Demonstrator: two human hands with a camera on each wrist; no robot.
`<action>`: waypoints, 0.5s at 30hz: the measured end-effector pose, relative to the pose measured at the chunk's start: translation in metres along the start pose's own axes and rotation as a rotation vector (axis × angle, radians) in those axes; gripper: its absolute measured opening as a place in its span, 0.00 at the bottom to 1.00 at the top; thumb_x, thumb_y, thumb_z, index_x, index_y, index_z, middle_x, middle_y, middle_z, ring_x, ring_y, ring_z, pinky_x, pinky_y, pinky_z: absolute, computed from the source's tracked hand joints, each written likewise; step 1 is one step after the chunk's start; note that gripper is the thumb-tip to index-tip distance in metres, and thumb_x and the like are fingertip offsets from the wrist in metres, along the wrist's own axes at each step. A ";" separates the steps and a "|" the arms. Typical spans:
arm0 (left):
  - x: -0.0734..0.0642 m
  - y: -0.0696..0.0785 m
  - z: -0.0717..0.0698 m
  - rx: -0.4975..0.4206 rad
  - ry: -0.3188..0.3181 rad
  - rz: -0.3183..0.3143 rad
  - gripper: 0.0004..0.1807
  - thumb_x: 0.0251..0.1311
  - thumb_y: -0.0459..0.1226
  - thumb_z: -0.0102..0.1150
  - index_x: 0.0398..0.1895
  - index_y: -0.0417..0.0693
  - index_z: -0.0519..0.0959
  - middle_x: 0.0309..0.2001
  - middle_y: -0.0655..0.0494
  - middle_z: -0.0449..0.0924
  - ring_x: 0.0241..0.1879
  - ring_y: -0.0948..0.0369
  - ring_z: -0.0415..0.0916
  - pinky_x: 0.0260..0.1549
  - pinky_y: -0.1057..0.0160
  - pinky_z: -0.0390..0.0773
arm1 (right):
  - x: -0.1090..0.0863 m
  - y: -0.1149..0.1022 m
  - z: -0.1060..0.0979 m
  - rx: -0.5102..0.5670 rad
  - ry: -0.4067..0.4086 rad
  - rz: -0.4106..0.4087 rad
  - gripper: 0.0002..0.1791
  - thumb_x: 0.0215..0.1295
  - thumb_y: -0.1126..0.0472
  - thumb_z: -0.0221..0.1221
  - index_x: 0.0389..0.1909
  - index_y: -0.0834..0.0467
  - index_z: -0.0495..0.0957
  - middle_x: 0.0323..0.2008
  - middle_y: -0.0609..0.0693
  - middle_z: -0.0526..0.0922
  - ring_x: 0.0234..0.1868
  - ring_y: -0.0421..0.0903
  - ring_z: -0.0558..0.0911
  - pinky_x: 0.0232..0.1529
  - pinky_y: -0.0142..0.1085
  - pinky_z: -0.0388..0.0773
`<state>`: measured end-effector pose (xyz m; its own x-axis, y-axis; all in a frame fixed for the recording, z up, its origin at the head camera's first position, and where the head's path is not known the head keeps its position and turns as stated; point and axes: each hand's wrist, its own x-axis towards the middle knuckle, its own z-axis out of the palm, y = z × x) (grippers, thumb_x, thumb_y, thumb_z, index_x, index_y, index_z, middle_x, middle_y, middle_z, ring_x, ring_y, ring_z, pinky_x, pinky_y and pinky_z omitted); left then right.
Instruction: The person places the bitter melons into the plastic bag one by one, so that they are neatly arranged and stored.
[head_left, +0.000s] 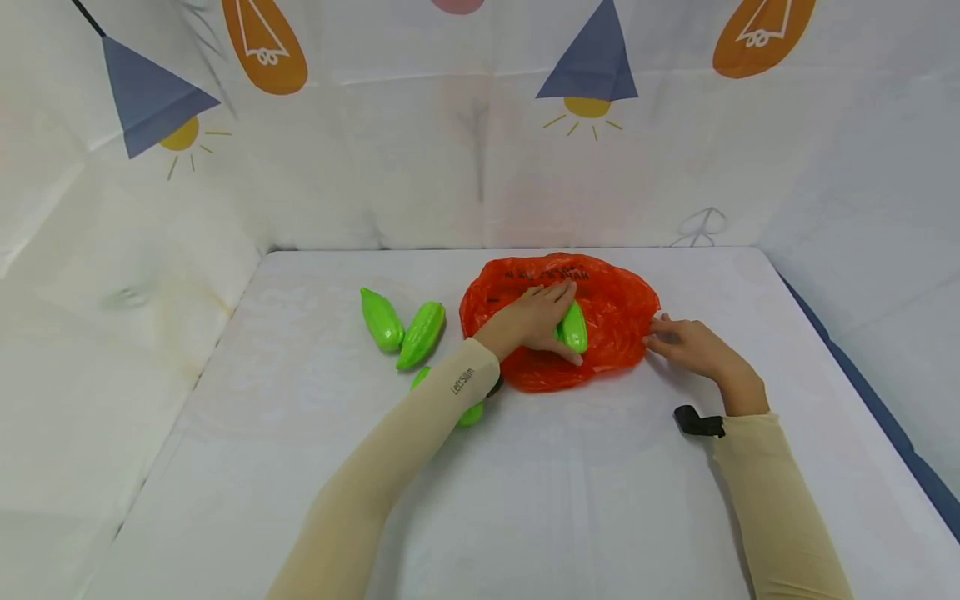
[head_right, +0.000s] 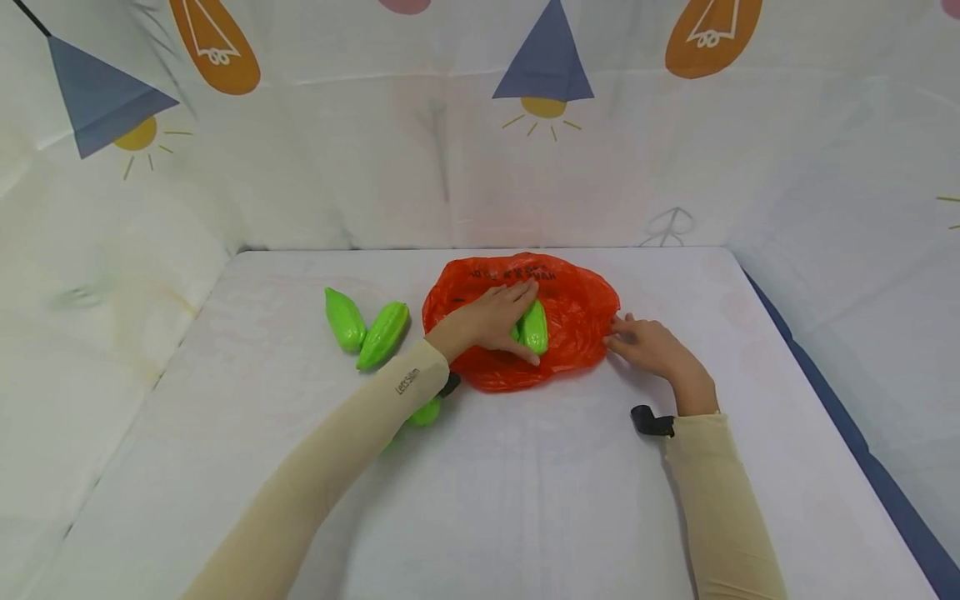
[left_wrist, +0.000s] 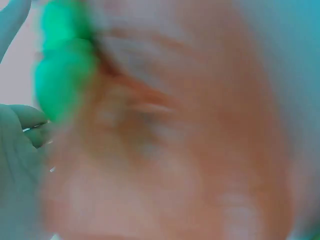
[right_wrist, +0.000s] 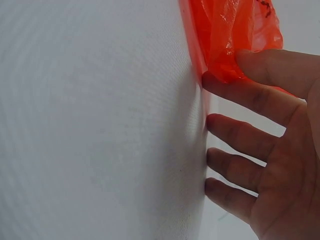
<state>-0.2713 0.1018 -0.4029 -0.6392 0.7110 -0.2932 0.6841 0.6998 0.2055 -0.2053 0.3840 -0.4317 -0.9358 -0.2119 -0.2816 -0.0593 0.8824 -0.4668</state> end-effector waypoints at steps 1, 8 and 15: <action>-0.002 0.001 -0.003 -0.005 0.016 0.011 0.67 0.49 0.74 0.55 0.79 0.48 0.33 0.80 0.55 0.30 0.79 0.58 0.30 0.77 0.56 0.38 | 0.000 -0.001 0.000 0.000 0.001 0.000 0.34 0.73 0.45 0.52 0.68 0.66 0.67 0.71 0.70 0.58 0.71 0.70 0.58 0.66 0.66 0.58; -0.016 0.012 -0.017 0.015 0.056 0.064 0.66 0.50 0.73 0.54 0.79 0.47 0.34 0.80 0.54 0.31 0.79 0.58 0.31 0.77 0.56 0.40 | 0.001 -0.001 0.000 -0.006 0.010 -0.005 0.33 0.73 0.46 0.52 0.67 0.66 0.68 0.71 0.70 0.59 0.70 0.70 0.59 0.66 0.65 0.59; -0.024 0.016 -0.011 0.038 0.073 0.066 0.67 0.48 0.74 0.54 0.79 0.49 0.34 0.80 0.56 0.33 0.79 0.61 0.32 0.77 0.58 0.39 | -0.001 -0.002 0.001 0.003 0.001 0.016 0.34 0.73 0.45 0.52 0.68 0.66 0.67 0.71 0.70 0.57 0.71 0.71 0.58 0.66 0.67 0.58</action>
<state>-0.2490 0.0967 -0.3828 -0.6150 0.7598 -0.2111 0.7376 0.6489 0.1867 -0.2041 0.3821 -0.4311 -0.9371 -0.1975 -0.2879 -0.0434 0.8841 -0.4653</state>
